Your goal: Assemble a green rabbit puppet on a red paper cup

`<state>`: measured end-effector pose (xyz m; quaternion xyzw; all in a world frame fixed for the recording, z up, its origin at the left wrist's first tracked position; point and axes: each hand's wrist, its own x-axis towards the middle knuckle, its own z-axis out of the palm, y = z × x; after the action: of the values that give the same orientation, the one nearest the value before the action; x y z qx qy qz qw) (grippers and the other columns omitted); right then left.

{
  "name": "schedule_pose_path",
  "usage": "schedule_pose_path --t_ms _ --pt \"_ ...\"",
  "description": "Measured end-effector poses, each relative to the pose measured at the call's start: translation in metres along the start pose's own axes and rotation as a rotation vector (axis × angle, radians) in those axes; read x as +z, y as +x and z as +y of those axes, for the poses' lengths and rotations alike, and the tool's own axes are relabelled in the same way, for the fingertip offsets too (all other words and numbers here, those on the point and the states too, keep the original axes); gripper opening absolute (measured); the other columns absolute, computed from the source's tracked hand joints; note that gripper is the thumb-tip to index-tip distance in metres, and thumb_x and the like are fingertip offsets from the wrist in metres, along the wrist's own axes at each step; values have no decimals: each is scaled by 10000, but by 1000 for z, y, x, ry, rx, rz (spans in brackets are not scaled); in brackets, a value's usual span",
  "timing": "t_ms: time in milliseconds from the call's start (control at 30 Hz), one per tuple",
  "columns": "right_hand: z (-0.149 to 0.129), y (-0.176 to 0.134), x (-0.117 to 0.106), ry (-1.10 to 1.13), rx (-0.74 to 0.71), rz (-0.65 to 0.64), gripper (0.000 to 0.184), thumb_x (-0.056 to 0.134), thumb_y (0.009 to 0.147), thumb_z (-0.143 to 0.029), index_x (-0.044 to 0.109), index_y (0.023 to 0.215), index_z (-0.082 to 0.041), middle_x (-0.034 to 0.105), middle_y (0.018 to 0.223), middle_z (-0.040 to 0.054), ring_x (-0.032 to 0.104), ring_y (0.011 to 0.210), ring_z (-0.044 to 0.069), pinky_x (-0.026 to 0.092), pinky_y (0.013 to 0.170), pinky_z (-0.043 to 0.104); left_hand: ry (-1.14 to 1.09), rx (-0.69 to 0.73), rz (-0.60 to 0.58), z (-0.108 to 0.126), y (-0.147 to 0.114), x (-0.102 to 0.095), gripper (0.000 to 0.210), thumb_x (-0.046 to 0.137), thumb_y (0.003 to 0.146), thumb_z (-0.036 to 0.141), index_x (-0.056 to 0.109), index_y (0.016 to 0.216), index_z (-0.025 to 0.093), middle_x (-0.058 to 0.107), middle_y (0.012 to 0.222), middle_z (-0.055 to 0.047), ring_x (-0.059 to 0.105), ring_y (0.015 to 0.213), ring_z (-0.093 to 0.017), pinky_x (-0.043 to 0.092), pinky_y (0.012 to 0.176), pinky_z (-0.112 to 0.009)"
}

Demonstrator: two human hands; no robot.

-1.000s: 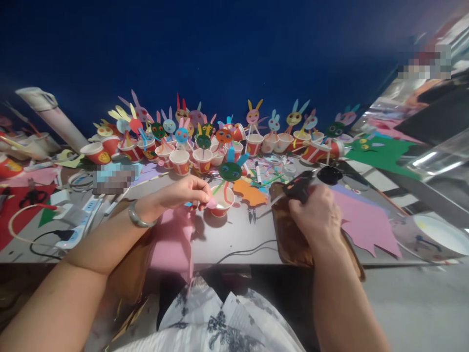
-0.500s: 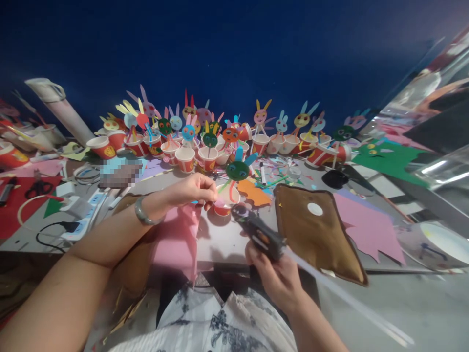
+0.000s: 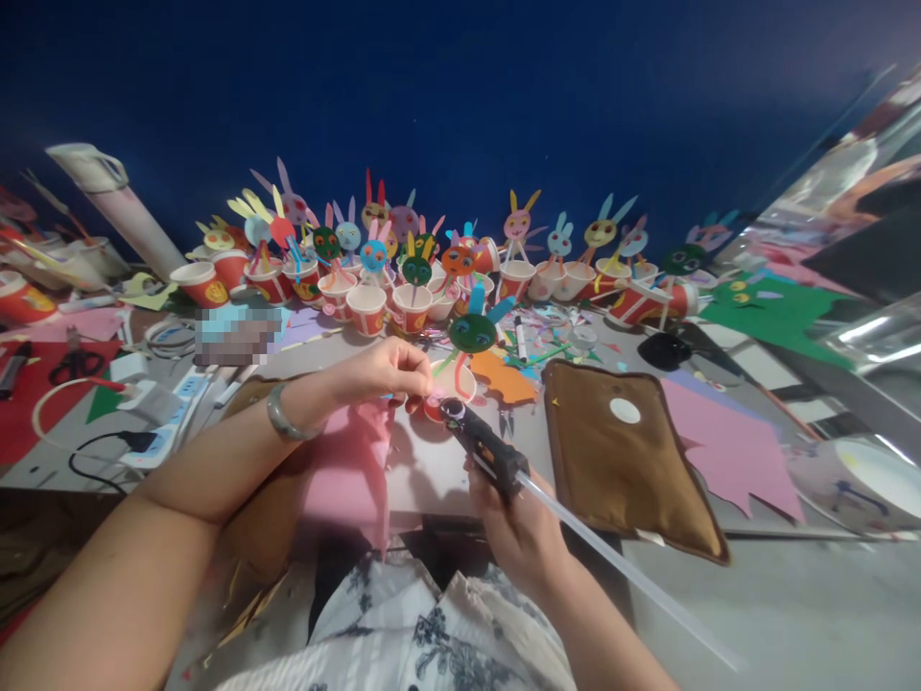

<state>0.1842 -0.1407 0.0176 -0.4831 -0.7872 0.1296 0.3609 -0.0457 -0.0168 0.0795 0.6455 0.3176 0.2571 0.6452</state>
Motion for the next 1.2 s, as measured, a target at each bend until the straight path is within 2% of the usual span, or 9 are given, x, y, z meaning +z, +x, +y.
schedule_pose_path --t_ms 233,567,733,1200 --pt "4 -4 2 98 72 -16 219 435 1016 -326 609 955 -207 644 687 19 626 600 175 482 565 302 -24 -4 -8 -1 0 0 202 725 689 249 597 607 116 605 509 2 500 432 -47 347 434 -163" --pt "8 -3 2 136 69 -35 229 440 1016 -338 595 907 -209 582 655 -1 565 555 152 468 566 297 -32 -15 -12 2 -2 0 215 733 690 262 593 605 122 605 514 -1 497 436 -46 326 435 -161" --pt "9 -3 2 89 42 -22 204 459 1009 -320 601 914 -207 610 682 20 584 592 166 478 575 303 -48 -6 -23 1 -1 0 223 738 689 268 588 607 124 609 518 -4 527 443 -58 338 433 -164" --pt "6 -5 5 139 76 -18 206 451 1012 -301 586 893 -202 560 636 -1 526 540 143 437 539 285 -61 3 -29 -3 1 -1 208 735 690 246 588 613 121 610 518 0 515 441 -55 345 430 -167"
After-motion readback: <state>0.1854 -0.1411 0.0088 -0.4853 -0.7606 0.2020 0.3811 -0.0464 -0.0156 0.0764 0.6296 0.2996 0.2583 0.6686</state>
